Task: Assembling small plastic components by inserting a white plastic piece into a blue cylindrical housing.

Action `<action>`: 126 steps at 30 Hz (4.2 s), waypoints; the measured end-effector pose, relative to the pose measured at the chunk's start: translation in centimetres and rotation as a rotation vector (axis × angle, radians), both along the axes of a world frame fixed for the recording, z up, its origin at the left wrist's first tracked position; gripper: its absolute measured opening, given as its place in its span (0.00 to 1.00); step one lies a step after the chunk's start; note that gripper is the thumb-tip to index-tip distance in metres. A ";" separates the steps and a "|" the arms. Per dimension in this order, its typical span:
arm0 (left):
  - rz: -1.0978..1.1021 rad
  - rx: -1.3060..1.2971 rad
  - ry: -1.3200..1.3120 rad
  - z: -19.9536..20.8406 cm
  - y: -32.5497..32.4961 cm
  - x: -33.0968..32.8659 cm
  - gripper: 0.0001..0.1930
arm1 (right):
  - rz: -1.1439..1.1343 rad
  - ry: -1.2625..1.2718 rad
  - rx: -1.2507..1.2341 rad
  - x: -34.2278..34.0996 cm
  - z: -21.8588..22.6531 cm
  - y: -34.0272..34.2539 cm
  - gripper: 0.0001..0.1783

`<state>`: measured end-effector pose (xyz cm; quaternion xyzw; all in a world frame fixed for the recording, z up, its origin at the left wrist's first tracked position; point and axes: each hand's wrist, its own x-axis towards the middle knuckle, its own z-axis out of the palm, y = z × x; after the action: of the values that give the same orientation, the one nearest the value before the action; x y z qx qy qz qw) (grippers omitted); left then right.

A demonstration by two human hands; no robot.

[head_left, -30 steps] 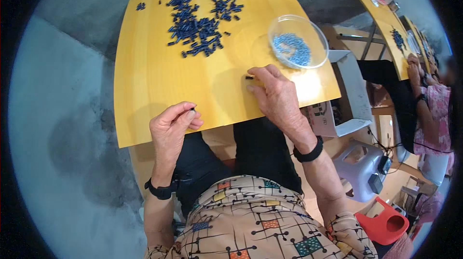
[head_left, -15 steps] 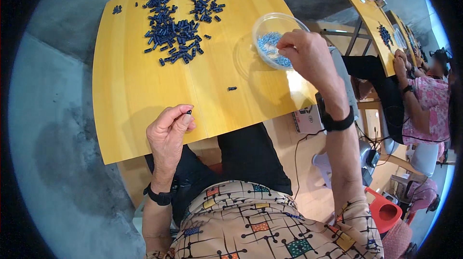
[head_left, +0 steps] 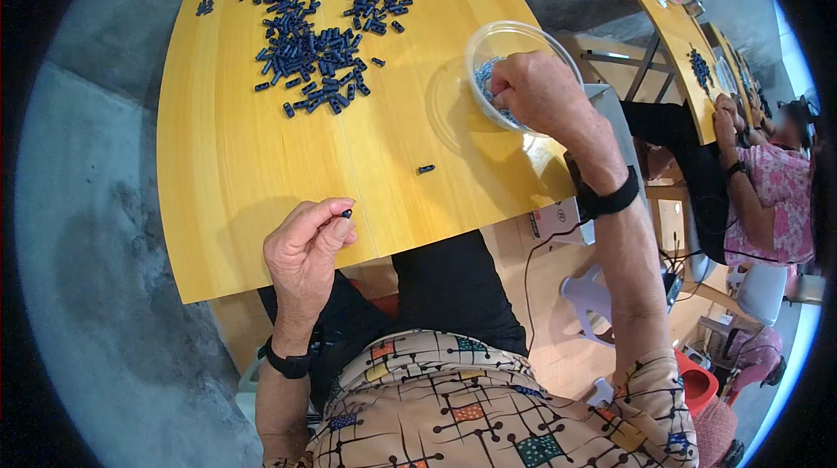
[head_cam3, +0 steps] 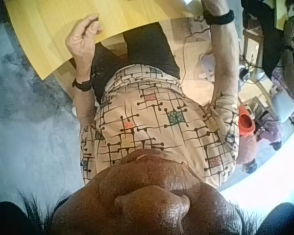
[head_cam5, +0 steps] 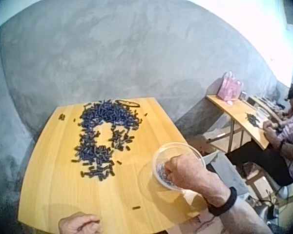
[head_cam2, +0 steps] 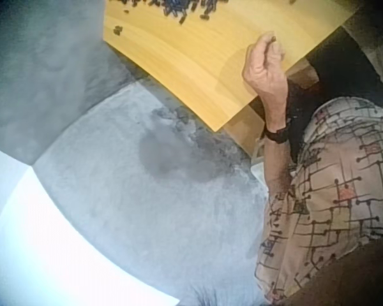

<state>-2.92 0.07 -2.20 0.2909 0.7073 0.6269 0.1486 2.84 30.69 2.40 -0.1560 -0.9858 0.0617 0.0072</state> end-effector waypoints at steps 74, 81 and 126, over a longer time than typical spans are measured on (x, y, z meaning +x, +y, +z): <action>-0.079 0.221 0.429 8.8 -4.7 11.8 0.08 | 0.165 0.634 -1.870 14.6 4.6 -19.6 0.08; -0.002 0.216 0.339 8.5 -4.3 12.3 0.07 | 0.120 0.670 -1.781 15.2 3.9 -19.7 0.08; -0.054 0.109 0.631 8.3 -3.7 12.7 0.09 | 0.095 0.628 -1.588 15.7 3.5 -20.2 0.13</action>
<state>9.74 -3.65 6.12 0.4972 0.6758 0.5386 -0.0774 18.56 10.52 5.88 -0.0491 -0.6081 0.7747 0.1662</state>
